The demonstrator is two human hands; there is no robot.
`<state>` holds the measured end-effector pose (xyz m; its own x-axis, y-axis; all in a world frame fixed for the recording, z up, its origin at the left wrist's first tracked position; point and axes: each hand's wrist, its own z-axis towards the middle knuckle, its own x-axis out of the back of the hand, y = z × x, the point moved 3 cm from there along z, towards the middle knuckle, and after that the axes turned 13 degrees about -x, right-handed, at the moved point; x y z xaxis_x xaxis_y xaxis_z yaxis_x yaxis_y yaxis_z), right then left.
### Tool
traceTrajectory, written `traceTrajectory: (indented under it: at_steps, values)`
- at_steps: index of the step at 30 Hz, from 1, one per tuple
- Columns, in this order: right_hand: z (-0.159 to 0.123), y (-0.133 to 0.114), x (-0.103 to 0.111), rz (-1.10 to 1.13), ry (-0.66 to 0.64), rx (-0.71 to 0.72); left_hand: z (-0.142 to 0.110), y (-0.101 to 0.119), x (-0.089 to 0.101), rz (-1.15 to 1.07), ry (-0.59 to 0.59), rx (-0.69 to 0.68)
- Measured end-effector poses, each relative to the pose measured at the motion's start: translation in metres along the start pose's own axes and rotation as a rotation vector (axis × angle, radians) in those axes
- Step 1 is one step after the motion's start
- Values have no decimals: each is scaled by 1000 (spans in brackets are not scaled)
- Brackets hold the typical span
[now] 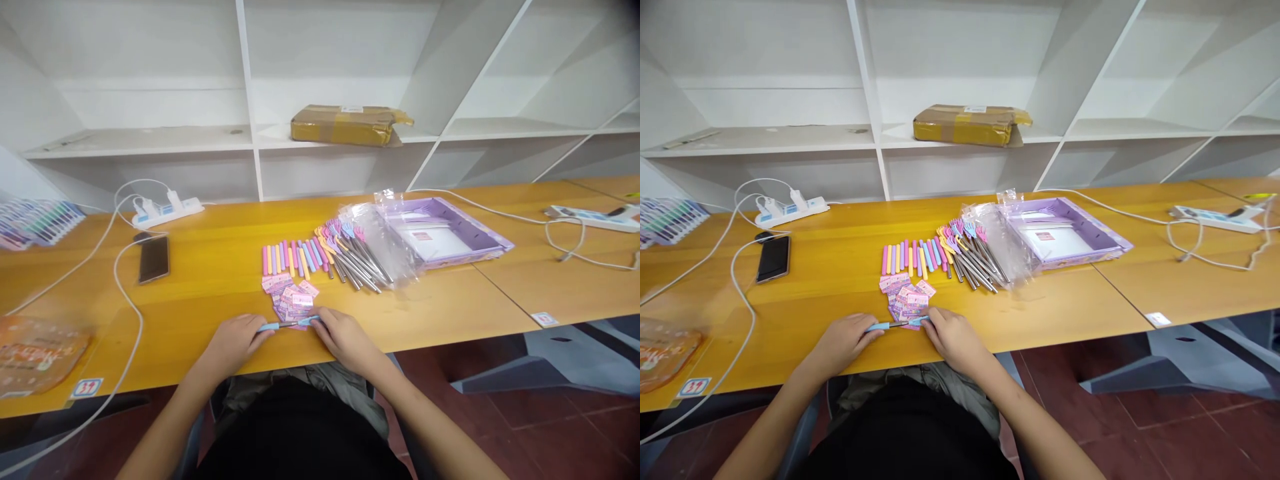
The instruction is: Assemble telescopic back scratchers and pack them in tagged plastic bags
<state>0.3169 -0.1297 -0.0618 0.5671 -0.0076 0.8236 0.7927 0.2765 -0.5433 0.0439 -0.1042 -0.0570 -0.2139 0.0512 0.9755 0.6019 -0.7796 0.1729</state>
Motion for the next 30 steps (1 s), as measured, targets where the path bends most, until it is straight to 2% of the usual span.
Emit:
traceTrajectory:
  at_steps: [4,8,11,14,18,19,20,22,26,30]
  values:
    - [-1,4,-4,-60,23,-25,-3,-5,-1,-49,-14,-2]
    - [0,2,-6,29,69,-49,1,0,1,-12,-18,-9]
    - [3,10,6,14,148,-67,0,-7,13,43,10,-7]
    - [1,49,45,-50,297,-169,-25,-40,42,119,101,81]
    - [-27,139,130,-72,548,-413,-88,-98,86,151,234,156]
    - [-38,159,150,-101,630,-476,-103,-107,94,153,285,170]
    - [-48,175,165,-115,657,-497,-114,-112,97,135,291,162]
    - [-63,196,180,-104,645,-523,-125,-111,97,87,278,140]
    - [-79,202,170,-89,595,-562,-118,-92,83,23,224,164]
    - [-85,203,155,-61,623,-634,-111,-81,75,15,205,181]
